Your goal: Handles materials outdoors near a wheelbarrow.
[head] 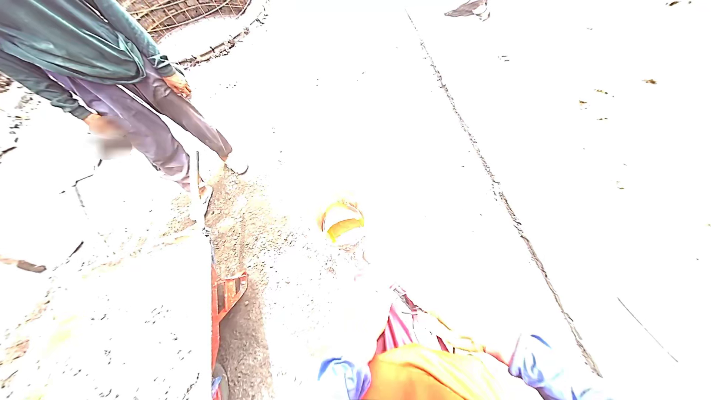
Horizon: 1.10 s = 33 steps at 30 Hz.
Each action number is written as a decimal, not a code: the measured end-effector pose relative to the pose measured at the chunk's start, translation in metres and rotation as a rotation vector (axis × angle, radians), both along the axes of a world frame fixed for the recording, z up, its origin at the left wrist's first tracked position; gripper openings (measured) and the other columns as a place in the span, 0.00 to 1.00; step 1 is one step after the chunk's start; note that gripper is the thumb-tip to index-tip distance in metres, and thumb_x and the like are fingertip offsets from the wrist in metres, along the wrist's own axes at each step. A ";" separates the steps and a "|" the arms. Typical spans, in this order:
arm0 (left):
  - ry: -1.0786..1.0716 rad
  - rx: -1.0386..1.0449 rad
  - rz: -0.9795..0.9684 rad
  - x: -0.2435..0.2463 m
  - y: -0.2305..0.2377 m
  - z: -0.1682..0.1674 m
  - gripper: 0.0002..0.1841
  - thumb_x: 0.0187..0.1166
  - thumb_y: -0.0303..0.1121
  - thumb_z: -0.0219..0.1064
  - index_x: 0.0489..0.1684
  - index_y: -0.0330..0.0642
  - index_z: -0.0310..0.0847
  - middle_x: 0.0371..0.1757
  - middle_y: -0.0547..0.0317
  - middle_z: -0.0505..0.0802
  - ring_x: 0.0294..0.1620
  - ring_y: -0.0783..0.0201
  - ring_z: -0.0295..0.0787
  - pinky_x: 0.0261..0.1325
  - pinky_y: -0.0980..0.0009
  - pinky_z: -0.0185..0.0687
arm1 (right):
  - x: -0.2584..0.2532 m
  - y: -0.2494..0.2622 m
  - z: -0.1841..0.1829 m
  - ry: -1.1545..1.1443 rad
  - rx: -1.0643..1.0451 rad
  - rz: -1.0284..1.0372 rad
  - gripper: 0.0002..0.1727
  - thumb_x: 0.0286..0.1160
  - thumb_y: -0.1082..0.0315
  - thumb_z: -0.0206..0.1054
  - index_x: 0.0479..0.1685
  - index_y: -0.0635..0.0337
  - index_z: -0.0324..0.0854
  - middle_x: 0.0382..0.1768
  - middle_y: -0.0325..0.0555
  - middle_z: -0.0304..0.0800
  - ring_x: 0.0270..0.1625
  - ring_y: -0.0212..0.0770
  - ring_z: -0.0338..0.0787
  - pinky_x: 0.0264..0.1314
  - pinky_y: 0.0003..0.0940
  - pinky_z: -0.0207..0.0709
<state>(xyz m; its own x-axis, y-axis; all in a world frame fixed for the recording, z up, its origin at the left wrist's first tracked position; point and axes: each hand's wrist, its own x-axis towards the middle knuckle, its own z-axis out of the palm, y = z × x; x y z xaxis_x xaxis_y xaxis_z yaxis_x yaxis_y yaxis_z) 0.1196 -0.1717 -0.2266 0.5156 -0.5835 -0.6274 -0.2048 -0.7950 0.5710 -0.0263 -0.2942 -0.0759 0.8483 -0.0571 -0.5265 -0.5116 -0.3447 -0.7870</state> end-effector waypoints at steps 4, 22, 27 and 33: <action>-0.053 -0.089 0.049 0.003 -0.001 0.003 0.13 0.71 0.47 0.69 0.33 0.48 0.89 0.35 0.61 0.92 0.42 0.62 0.90 0.49 0.54 0.84 | 0.012 -0.006 0.013 -0.227 -0.164 0.274 0.20 0.90 0.76 0.46 0.58 0.72 0.86 0.53 0.59 0.94 0.54 0.42 0.93 0.65 0.28 0.80; 0.051 0.092 0.149 -0.021 0.039 0.000 0.13 0.71 0.46 0.73 0.33 0.46 0.90 0.35 0.58 0.93 0.44 0.57 0.92 0.52 0.50 0.85 | -0.035 -0.012 -0.145 0.232 0.213 0.080 0.32 0.94 0.43 0.46 0.40 0.63 0.84 0.27 0.44 0.81 0.32 0.37 0.81 0.40 0.40 0.76; 0.022 0.125 0.066 -0.023 0.037 0.001 0.14 0.73 0.47 0.69 0.30 0.46 0.88 0.34 0.59 0.92 0.42 0.58 0.90 0.50 0.52 0.84 | -0.028 0.010 -0.143 0.106 -0.067 0.372 0.30 0.95 0.51 0.43 0.63 0.66 0.83 0.56 0.61 0.90 0.62 0.56 0.89 0.68 0.54 0.78; 0.042 0.145 0.072 -0.030 0.041 0.001 0.15 0.75 0.50 0.68 0.29 0.49 0.86 0.33 0.61 0.90 0.41 0.60 0.89 0.48 0.53 0.81 | -0.027 0.037 -0.152 0.141 -0.017 0.247 0.23 0.91 0.57 0.53 0.66 0.65 0.83 0.53 0.62 0.91 0.58 0.57 0.90 0.66 0.56 0.79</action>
<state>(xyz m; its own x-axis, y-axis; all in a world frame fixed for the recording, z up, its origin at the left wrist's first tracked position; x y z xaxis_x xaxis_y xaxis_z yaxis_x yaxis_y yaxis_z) 0.0901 -0.1303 -0.2259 0.5245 -0.4481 -0.7240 -0.1229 -0.8813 0.4564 -0.0534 -0.2567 -0.2281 0.7560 0.1327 -0.6410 -0.5144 -0.4852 -0.7071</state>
